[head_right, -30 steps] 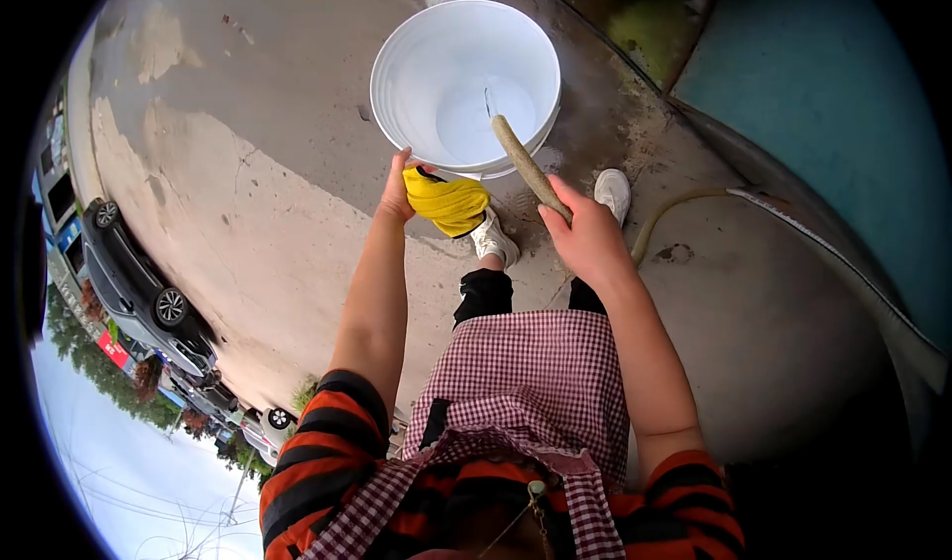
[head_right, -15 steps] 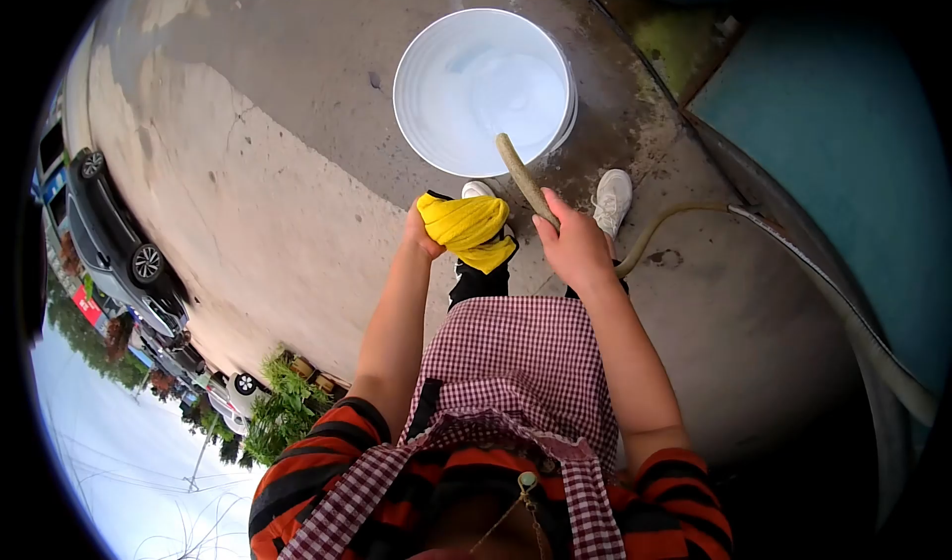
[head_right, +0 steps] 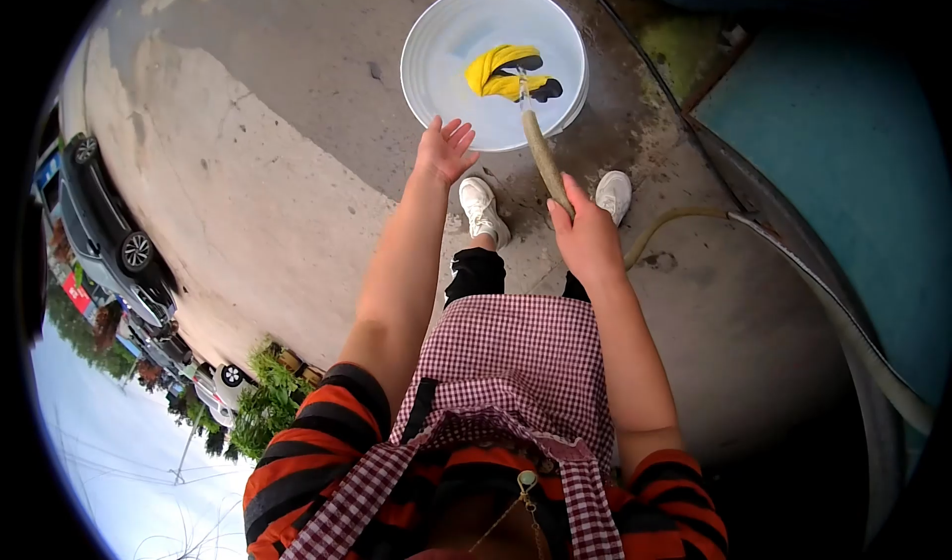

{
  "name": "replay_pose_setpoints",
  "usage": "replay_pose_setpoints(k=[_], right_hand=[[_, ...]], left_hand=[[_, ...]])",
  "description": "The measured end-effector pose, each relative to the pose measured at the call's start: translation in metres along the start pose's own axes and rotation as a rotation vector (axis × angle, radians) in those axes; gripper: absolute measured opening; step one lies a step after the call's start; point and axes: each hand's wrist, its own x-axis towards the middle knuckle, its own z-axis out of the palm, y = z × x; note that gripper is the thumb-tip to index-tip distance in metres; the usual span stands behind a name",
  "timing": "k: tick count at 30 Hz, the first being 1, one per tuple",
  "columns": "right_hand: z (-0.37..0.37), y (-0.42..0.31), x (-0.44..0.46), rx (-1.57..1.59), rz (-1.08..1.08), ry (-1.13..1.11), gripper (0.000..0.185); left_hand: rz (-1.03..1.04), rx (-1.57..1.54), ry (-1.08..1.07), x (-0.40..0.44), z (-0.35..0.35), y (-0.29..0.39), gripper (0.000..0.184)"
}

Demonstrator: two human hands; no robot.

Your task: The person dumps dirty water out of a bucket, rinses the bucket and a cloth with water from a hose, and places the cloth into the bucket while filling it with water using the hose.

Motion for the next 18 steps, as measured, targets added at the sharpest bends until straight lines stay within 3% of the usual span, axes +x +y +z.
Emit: replay_pose_setpoints(k=[2, 10, 18], right_hand=[[0.002, -0.004, -0.001, -0.025, 0.013, -0.023, 0.043], [0.005, -0.003, -0.032, -0.088, -0.201, -0.003, 0.042], [-0.007, -0.029, -0.079, -0.038, -0.266, -0.152, 0.039]], left_hand=[[-0.011, -0.117, -0.234, 0.004, -0.013, -0.015, 0.046], [-0.031, -0.233, -0.161, 0.027, 0.007, -0.041, 0.033], [0.066, -0.033, -0.164, 0.016, 0.036, -0.014, 0.026]])
